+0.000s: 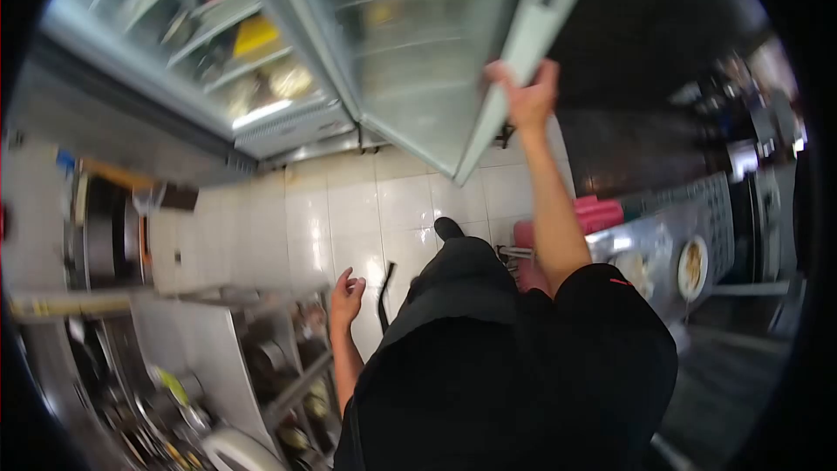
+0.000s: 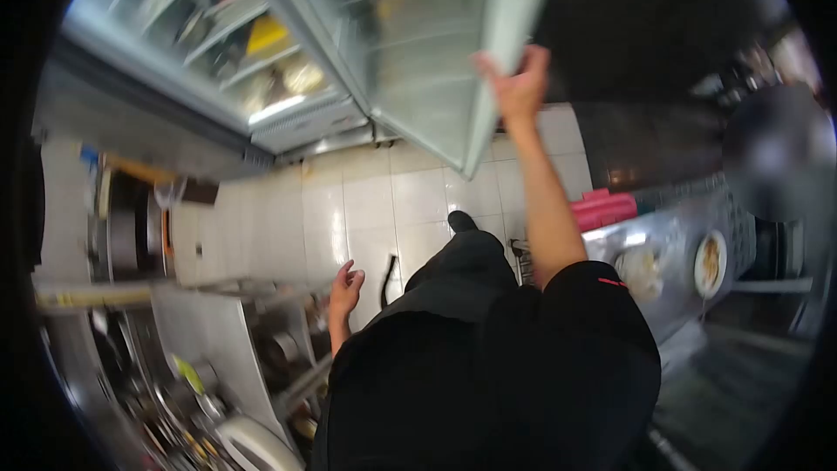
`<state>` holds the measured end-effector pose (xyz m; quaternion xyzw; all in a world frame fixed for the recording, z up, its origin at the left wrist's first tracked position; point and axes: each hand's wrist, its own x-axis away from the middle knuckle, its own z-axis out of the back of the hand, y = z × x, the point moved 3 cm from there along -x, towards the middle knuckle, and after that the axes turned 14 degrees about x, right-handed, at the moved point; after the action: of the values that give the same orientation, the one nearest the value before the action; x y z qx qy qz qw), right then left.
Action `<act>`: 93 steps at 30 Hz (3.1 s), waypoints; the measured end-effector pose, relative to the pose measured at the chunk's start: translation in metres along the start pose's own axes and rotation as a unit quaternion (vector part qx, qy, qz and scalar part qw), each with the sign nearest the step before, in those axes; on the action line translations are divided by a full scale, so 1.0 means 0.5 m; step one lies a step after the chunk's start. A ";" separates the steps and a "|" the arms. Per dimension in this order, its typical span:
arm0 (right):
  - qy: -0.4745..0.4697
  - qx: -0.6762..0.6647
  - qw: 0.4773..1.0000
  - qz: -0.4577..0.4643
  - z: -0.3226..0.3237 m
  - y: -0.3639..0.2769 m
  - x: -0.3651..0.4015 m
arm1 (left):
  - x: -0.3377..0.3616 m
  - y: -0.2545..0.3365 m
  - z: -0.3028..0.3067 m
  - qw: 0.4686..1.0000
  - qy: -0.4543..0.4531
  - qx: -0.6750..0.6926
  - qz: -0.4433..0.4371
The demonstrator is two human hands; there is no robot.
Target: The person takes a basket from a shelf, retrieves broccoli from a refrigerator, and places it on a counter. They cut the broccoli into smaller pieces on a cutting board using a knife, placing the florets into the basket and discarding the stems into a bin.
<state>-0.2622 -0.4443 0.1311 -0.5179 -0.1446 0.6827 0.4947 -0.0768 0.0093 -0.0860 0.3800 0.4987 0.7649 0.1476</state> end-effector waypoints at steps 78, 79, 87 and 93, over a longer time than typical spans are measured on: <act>-0.560 0.082 0.825 0.009 -0.482 0.438 0.234 | -0.708 0.102 -0.394 0.945 -0.084 0.243 0.202; -0.569 0.056 0.818 -0.056 -0.471 0.449 0.214 | -0.707 0.096 -0.382 0.943 -0.090 0.230 0.222; -0.629 0.084 0.772 -0.029 -0.423 0.418 0.197 | -0.723 0.109 -0.387 0.926 -0.073 0.262 0.261; -0.623 -0.028 0.770 -0.134 -0.444 0.468 0.249 | -0.728 0.097 -0.384 0.922 -0.080 0.268 0.268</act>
<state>-0.1934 -0.5211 -0.1990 0.0324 -0.5079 0.7784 0.3675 0.0338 -0.3582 -0.2425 0.5850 0.5508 0.5808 -0.1305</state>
